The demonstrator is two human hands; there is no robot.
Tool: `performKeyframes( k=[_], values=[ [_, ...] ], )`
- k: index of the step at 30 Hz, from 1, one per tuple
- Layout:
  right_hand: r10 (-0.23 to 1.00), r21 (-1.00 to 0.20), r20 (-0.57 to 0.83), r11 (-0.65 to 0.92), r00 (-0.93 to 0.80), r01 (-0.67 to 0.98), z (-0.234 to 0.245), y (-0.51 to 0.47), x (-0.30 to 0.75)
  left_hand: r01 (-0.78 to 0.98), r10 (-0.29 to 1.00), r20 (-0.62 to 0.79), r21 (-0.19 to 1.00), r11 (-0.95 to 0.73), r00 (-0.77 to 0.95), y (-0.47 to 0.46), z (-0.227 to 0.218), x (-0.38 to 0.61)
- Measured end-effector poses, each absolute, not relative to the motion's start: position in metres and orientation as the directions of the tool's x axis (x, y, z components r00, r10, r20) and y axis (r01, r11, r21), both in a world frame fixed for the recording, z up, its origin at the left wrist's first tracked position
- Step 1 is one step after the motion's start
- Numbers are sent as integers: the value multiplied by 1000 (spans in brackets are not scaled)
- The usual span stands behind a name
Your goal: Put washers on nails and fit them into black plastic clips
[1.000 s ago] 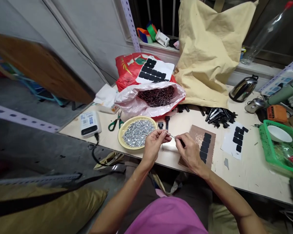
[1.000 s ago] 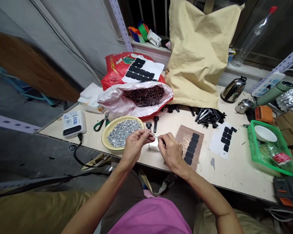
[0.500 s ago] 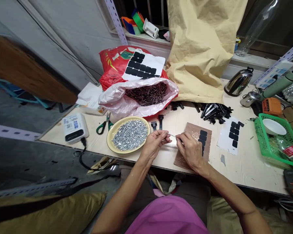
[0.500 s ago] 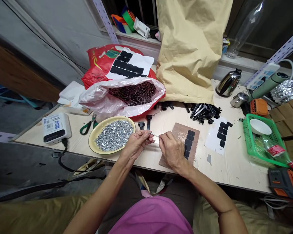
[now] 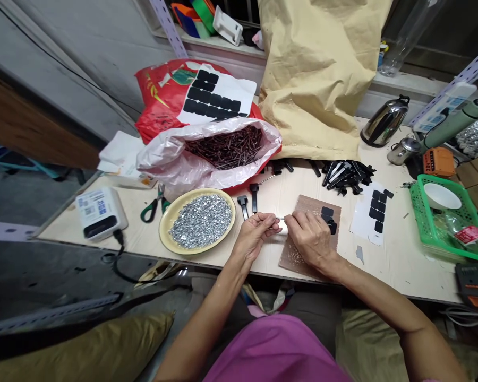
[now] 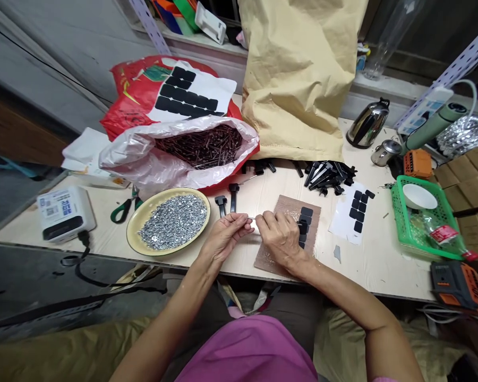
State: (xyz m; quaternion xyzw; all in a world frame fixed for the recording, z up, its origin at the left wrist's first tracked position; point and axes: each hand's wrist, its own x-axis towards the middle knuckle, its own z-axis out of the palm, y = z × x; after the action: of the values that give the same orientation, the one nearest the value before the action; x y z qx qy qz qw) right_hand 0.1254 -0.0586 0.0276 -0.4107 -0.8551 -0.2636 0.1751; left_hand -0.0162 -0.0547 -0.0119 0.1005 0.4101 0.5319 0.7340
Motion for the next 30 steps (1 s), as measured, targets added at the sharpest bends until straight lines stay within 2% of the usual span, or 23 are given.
performKeyframes(
  k=[11,15,21,25,28,30],
  values=[
    [608,315,481,552,-632,772,17,-54,130,-691,879,-477,633,349,6,-57,-13,-10],
    [632,295,414,587,-655,754,20,-52,133,-683,886,-464,648,337,-3,-57,-16,-9],
    [714,135,292,628,-636,766,20,-50,132,-645,913,-405,709,286,-40,-57,-19,-11],
    [750,93,282,600,-599,795,16,-48,128,-492,956,-248,859,142,-158,-61,-18,-11],
    [808,-32,232,563,-542,826,15,-46,128,-343,974,-116,938,42,-196,-63,-18,-15],
    [837,-133,172,542,-519,830,16,-44,130,-335,981,-111,941,51,-162,-63,-19,-18]
  ],
)
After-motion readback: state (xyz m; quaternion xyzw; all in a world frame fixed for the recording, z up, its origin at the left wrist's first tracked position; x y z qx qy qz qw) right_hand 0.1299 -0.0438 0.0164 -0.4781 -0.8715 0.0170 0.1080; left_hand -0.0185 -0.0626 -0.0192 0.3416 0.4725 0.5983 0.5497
